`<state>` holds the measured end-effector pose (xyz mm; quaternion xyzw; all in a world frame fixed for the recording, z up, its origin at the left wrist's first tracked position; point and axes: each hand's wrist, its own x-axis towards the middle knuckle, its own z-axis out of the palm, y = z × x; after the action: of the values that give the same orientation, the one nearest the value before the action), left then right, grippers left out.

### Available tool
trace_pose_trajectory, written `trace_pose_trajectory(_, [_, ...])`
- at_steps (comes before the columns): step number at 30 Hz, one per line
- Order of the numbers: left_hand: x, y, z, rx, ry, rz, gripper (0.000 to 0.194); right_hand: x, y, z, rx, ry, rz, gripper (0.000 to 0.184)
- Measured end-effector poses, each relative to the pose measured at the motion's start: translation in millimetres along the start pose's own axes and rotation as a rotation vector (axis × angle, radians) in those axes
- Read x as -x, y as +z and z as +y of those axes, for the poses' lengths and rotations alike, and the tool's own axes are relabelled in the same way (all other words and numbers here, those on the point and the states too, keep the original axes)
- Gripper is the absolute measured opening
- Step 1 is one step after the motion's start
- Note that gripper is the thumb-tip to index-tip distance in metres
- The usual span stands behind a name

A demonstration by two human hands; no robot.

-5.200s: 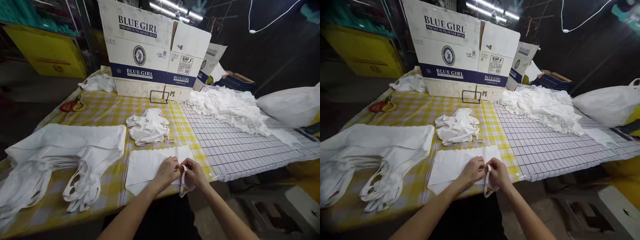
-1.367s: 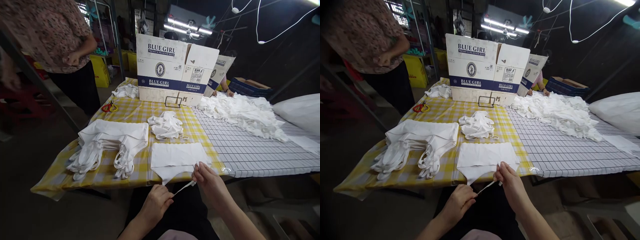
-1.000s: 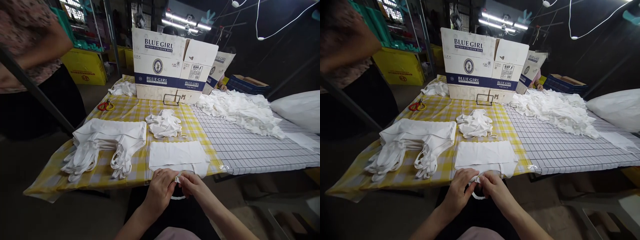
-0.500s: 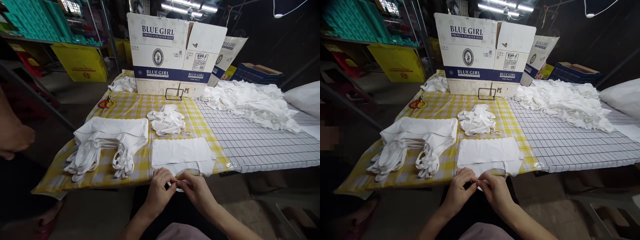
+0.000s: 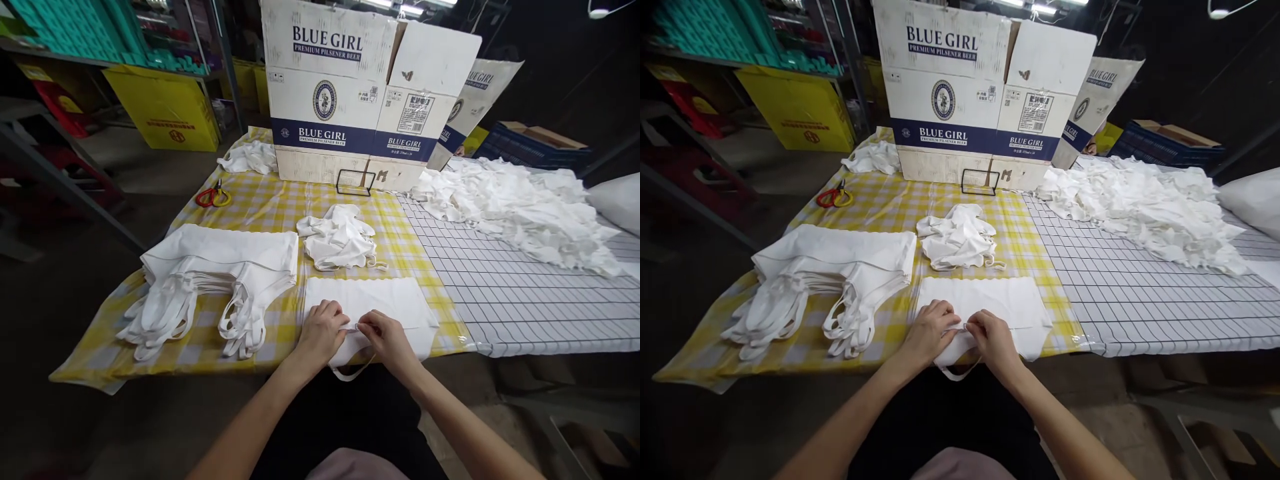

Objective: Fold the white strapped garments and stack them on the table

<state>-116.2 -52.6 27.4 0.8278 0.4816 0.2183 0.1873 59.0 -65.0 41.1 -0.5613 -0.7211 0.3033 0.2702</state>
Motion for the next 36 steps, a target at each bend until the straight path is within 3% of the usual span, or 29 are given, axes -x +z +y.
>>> trace_pose_trajectory(5, [-8, 4.0, -9, 0.048, -0.017, 0.013, 0.01, -13, 5, 11, 0.019, -0.032, -0.013, 0.014])
trace_pose_trajectory(12, [-17, 5.2, -15, 0.127, -0.058, 0.006, 0.008, -30, 3, 3, 0.17, -0.181, -0.113, 0.014])
trace_pose_trajectory(25, [-24, 0.7, -15, 0.16, -0.06, -0.016, 0.01, -43, 0, 2, 0.593, -0.362, -0.221, 0.019])
trace_pose_trajectory(31, [-21, 0.6, -12, 0.215, -0.083, 0.007, 0.013, -36, -5, 0, 0.76, -0.405, -0.271, 0.021])
trace_pose_trajectory(36, [-19, -0.4, -15, 0.266, -0.077, 0.006, 0.012, -2, -2, -3, 0.79, -0.323, -0.179, 0.021])
